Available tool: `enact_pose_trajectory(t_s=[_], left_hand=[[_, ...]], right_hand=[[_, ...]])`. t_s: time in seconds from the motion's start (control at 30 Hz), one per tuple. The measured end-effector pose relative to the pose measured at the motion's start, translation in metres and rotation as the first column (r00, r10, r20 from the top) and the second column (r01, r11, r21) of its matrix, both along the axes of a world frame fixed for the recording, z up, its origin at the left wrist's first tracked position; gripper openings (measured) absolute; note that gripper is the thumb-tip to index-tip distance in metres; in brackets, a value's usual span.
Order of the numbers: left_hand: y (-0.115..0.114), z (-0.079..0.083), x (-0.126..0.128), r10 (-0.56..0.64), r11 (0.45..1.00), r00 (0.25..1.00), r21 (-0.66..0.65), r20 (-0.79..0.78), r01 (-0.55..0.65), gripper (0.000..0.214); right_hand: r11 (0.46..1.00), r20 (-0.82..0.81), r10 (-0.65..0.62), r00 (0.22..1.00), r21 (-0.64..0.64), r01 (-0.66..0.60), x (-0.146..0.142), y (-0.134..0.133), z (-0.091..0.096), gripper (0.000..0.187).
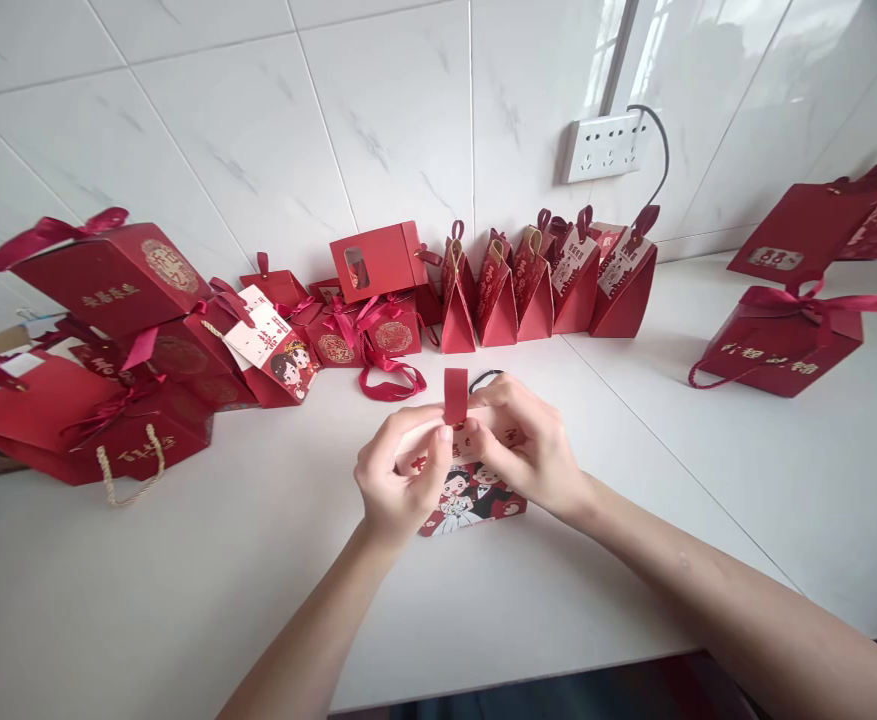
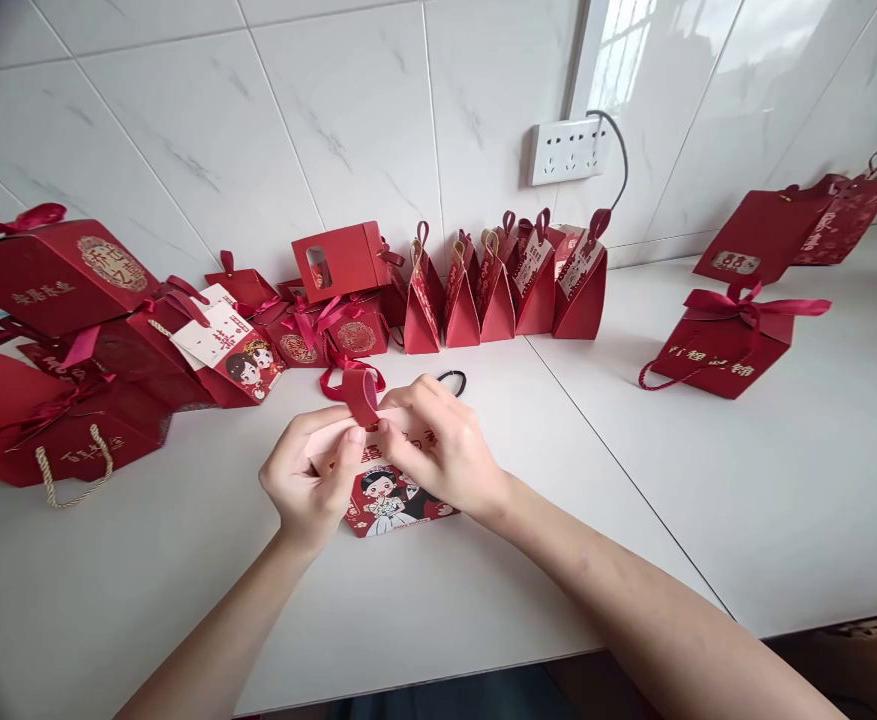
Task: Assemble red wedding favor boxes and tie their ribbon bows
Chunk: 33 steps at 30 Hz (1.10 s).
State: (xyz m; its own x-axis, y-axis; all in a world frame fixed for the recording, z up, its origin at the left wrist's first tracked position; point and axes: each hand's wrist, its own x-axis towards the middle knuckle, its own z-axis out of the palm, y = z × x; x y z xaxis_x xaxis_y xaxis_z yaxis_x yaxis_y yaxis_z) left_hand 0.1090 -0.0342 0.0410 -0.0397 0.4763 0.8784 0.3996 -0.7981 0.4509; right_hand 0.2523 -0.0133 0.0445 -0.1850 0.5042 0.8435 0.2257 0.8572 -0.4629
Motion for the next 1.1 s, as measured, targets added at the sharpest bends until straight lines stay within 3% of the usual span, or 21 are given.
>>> enact_pose_trajectory(t_s=[0.4, 0.53, 0.67, 0.83, 0.93, 1.1], left_hand=[[0.0021, -0.0024, -0.0022, 0.019, 1.0, 1.0, -0.022, 0.006, -0.019, 0.017], [0.0023, -0.0026, -0.0023, 0.005, 1.0, 1.0, -0.003, 0.006, -0.005, 0.021], [0.0032, -0.0032, -0.0028, -0.022, 1.0, 0.999, 0.017, -0.035, 0.022, 0.025], [0.0042, -0.0031, -0.0012, -0.02, 0.995, 1.0, 0.102, -0.003, 0.02, 0.029], [0.0045, -0.0027, -0.0021, -0.042, 0.997, 0.998, 0.067, -0.037, 0.045, 0.022], [0.0033, 0.0001, -0.0034, 0.042, 0.997, 0.992, 0.069, -0.119, -0.034, 0.027]], right_hand=[[0.995, 0.014, 0.026, 1.0, 0.093, -0.027, -0.001, 0.0015, -0.0051, 0.019], [0.999, -0.054, 0.016, 0.998, 0.03, -0.015, -0.0019, -0.0002, -0.0055, 0.03], [0.999, 0.026, 0.021, 0.999, 0.025, -0.022, -0.0009, -0.0004, -0.0036, 0.019], [1.0, 0.016, 0.006, 1.0, 0.01, -0.007, 0.0003, 0.0003, -0.0018, 0.018], [1.0, 0.008, 0.005, 1.0, 0.003, -0.005, -0.0004, 0.0003, -0.0015, 0.017], [1.0, 0.005, 0.011, 1.0, 0.015, -0.011, -0.0009, 0.0002, -0.0002, 0.017]])
